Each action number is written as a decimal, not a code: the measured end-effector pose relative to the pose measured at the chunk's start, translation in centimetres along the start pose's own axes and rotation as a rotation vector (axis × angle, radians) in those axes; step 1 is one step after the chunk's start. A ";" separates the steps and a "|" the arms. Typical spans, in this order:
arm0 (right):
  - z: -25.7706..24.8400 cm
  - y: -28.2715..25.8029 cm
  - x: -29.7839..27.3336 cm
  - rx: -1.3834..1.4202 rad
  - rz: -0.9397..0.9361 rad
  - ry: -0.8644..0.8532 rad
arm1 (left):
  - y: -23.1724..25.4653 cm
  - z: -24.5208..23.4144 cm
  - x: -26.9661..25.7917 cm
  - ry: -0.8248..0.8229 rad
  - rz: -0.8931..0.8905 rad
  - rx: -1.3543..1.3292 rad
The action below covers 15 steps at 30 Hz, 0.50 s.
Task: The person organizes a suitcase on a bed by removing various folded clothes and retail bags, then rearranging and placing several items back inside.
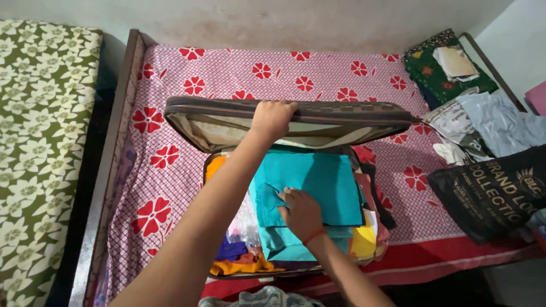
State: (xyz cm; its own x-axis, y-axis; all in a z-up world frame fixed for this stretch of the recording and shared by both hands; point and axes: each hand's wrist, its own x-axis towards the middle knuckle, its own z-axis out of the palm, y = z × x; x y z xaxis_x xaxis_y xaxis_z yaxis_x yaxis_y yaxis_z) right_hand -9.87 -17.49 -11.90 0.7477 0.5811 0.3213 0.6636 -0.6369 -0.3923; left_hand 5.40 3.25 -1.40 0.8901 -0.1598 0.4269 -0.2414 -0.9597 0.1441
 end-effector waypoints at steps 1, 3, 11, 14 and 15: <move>0.4 0.2 -0.1 0.011 0.033 0.012 | 0.0 0.0 -0.1 -0.001 0.000 -0.013; 1.4 0.8 0.0 0.035 0.100 0.038 | -0.1 -0.1 0.0 0.012 0.009 -0.012; 1.7 3.1 0.4 0.153 0.124 -0.311 | -0.2 -0.5 0.0 -0.020 0.008 -0.015; 1.5 2.3 0.7 0.129 0.109 -0.440 | -0.2 -0.5 0.1 -0.012 0.012 -0.009; 1.3 1.8 0.8 0.132 0.111 -0.479 | -0.2 -0.5 0.1 -0.016 0.009 -0.002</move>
State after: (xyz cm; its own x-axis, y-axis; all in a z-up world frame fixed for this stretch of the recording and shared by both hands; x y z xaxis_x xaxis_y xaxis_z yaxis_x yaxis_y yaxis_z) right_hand -8.11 -17.57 -13.49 0.6983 0.7004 -0.1475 0.5493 -0.6565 -0.5171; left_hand 5.37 3.55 -0.94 0.8939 -0.1722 0.4139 -0.2504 -0.9576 0.1423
